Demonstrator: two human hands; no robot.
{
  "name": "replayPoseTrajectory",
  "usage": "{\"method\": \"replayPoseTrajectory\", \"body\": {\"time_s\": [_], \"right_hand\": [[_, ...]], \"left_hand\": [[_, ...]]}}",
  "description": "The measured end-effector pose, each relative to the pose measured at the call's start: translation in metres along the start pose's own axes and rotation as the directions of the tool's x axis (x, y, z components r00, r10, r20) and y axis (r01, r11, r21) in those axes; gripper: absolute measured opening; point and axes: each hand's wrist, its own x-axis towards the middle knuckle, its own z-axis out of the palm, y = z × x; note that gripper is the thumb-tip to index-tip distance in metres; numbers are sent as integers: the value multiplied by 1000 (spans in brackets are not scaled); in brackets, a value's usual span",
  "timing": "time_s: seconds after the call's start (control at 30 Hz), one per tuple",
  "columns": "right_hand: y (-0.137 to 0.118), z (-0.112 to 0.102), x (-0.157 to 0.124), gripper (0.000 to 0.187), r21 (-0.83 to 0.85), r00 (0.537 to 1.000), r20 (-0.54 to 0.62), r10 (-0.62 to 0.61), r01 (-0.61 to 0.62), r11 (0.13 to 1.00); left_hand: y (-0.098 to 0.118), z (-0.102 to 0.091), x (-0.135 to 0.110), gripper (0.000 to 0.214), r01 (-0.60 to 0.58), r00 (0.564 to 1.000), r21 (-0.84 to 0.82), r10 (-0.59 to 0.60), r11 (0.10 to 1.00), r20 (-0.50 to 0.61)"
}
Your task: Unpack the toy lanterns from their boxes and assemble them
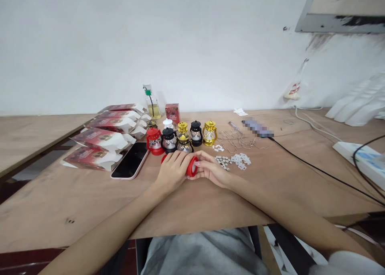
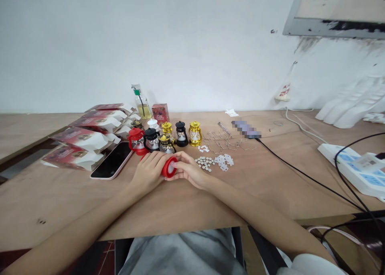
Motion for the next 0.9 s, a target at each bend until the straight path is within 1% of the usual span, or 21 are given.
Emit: {"method": "replayPoseTrajectory", "body": {"time_s": [0.1,0.23,0.37,0.5,0.7,0.8,0.9], "right_hand": [[0,1,-1,31,43,999,5,37,-38,998],[1,2,-1,30,49,996,-9,90,-89,995],[5,3,-1,29,47,988,-61,145,-142,989],[5,4,-1,31,48,981,-91,170,-166,985],[3,5,-1,29,51,980,-97,172,-168,984],[5,5,-1,27,60,979,-100,178,-172,983],[10,3,2,29,70,973,-160,166,-156,985]], "left_hand": [[1,0,0,24,-3,1000,7,3,1000,13],[2,3,-1,23,-10,999,29,9,1000,44],[5,5,-3,24,-26,991,51,19,998,136],[6,5,-2,23,-20,975,70,4,997,221],[7,4,-2,25,-3,973,7,1,1000,233],[9,4,-2,25,5,970,12,-8,1000,244],[10,5,-1,25,-3,974,17,-1,1000,229]]}}
